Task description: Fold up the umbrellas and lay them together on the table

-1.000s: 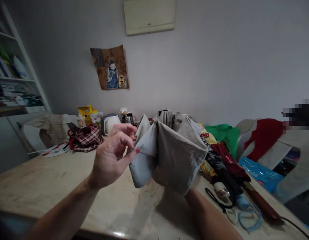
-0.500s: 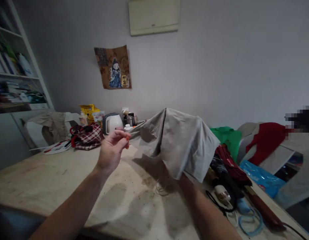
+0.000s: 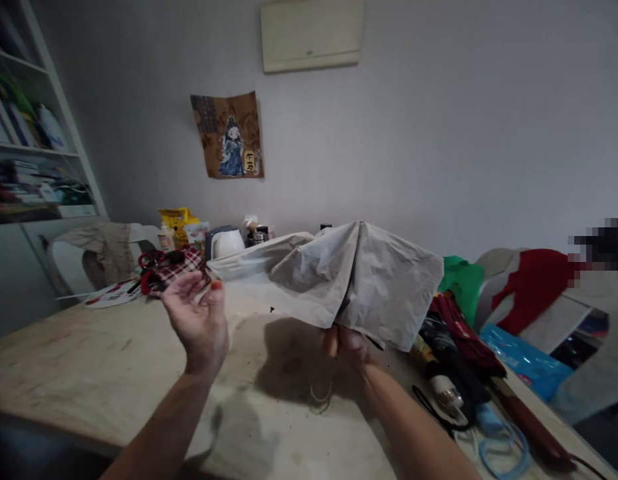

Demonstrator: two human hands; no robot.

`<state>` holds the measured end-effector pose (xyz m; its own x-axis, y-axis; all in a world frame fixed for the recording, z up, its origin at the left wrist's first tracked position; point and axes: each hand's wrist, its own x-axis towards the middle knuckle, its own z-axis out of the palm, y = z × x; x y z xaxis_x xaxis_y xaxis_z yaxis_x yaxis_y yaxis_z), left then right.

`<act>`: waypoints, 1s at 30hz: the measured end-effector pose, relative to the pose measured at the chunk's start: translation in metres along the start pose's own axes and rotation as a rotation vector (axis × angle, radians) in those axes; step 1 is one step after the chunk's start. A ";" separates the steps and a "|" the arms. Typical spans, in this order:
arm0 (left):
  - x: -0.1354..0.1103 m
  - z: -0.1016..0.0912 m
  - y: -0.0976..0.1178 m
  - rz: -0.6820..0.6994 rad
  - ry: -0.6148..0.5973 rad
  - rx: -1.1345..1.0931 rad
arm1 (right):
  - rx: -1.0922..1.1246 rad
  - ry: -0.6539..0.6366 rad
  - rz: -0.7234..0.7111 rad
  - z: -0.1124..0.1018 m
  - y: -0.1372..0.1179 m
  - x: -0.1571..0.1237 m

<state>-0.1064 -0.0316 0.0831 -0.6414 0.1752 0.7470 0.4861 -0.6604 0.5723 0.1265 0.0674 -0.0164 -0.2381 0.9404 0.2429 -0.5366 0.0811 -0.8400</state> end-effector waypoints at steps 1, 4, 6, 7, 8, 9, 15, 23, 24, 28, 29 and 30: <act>0.008 -0.005 -0.004 -0.003 0.002 0.017 | 0.027 0.002 0.005 0.001 -0.003 0.000; 0.038 -0.014 -0.010 0.144 -0.063 0.116 | 0.088 -0.030 0.038 0.008 -0.011 -0.002; 0.059 -0.015 -0.012 0.307 -0.165 0.237 | 0.111 -0.075 0.068 0.013 -0.016 -0.005; 0.067 -0.015 -0.014 0.376 -0.223 0.309 | 0.122 -0.096 0.083 0.015 -0.018 -0.006; 0.073 -0.013 -0.016 0.420 -0.290 0.370 | 0.132 -0.116 0.097 0.017 -0.019 -0.007; 0.076 -0.012 -0.018 0.440 -0.372 0.413 | 0.143 -0.131 0.108 0.018 -0.020 -0.008; 0.045 -0.007 -0.013 0.368 -0.546 0.400 | 0.191 -0.170 0.116 0.019 -0.016 -0.009; 0.070 -0.006 0.008 0.409 -0.290 0.343 | 0.206 -0.171 0.173 0.020 -0.017 -0.009; 0.074 -0.006 0.007 0.456 -0.325 0.395 | 0.208 -0.163 0.170 0.021 -0.017 -0.009; 0.056 -0.011 0.007 0.350 -0.455 0.417 | 0.207 -0.135 0.143 0.021 -0.016 -0.009; 0.043 -0.013 0.008 0.239 -0.499 0.390 | 0.203 -0.132 0.139 0.021 -0.015 -0.009; 0.029 -0.014 0.010 0.092 -0.558 0.357 | 0.198 -0.131 0.137 0.021 -0.014 -0.009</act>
<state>-0.1278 -0.0434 0.1058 -0.2311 0.5447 0.8062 0.7524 -0.4253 0.5030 0.1194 0.0510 0.0036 -0.4151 0.8863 0.2054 -0.6368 -0.1219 -0.7614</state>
